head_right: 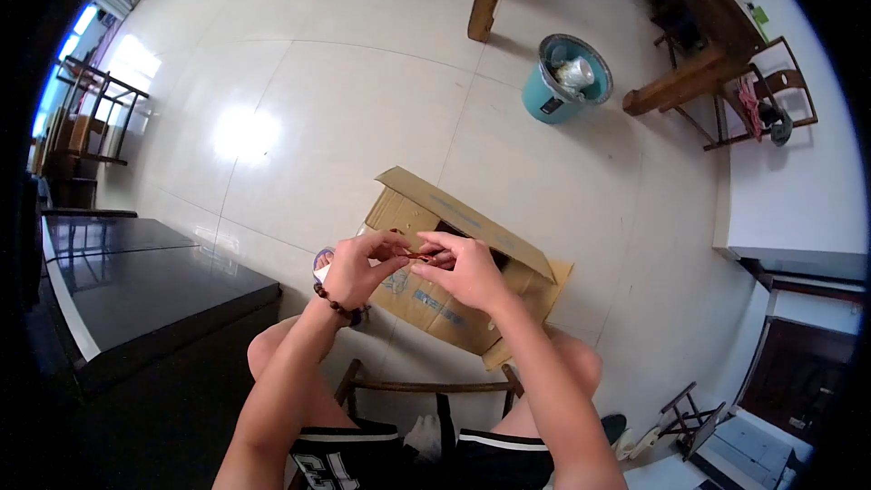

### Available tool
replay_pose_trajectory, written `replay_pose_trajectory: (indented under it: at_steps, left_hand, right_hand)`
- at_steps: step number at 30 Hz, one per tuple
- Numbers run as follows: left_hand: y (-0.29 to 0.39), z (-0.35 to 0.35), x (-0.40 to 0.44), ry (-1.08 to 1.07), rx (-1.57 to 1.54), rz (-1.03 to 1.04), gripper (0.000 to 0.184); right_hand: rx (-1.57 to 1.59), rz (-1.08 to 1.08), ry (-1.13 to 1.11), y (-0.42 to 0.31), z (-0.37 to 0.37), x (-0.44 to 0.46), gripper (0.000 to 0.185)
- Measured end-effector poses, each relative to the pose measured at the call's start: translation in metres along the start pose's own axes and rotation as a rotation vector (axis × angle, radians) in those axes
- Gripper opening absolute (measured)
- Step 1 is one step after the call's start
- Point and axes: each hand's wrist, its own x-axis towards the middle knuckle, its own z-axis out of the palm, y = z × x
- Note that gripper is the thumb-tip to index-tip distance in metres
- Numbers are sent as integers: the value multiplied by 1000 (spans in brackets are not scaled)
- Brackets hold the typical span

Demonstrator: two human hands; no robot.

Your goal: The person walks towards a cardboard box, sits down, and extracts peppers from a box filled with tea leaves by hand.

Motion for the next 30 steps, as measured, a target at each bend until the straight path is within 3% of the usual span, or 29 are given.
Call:
replay_pose_trajectory:
  at_steps: [5,7,11,14,20,22,25,30]
  left_hand:
    - [23,19,22,-6,19,224,26]
    - [29,24,26,-9,39,238,26]
    - [32,31,32,10,46,257,24]
    - [31,33,34,19,66,284,25]
    - [36,34,33,70,75,323,26]
    - [40,36,32,74,68,322,26]
    - [37,40,31,66,74,324,25]
    - [31,54,23,12,100,305,22]
  right_hand:
    - [1,131,0,-1,-27,-6,34]
    - [-138,-25,67,-6,-34,-6,30]
    - [-94,-88,104,-11,-45,1,27]
    - [-284,-193,42,-10,-49,4,23]
    - [-168,-152,97,-17,-48,-2,19]
    - [-11,59,87,-24,-49,-3,17]
    - [205,102,91,-10,-47,-6,17]
    - [238,131,120,15,-44,-20,18]
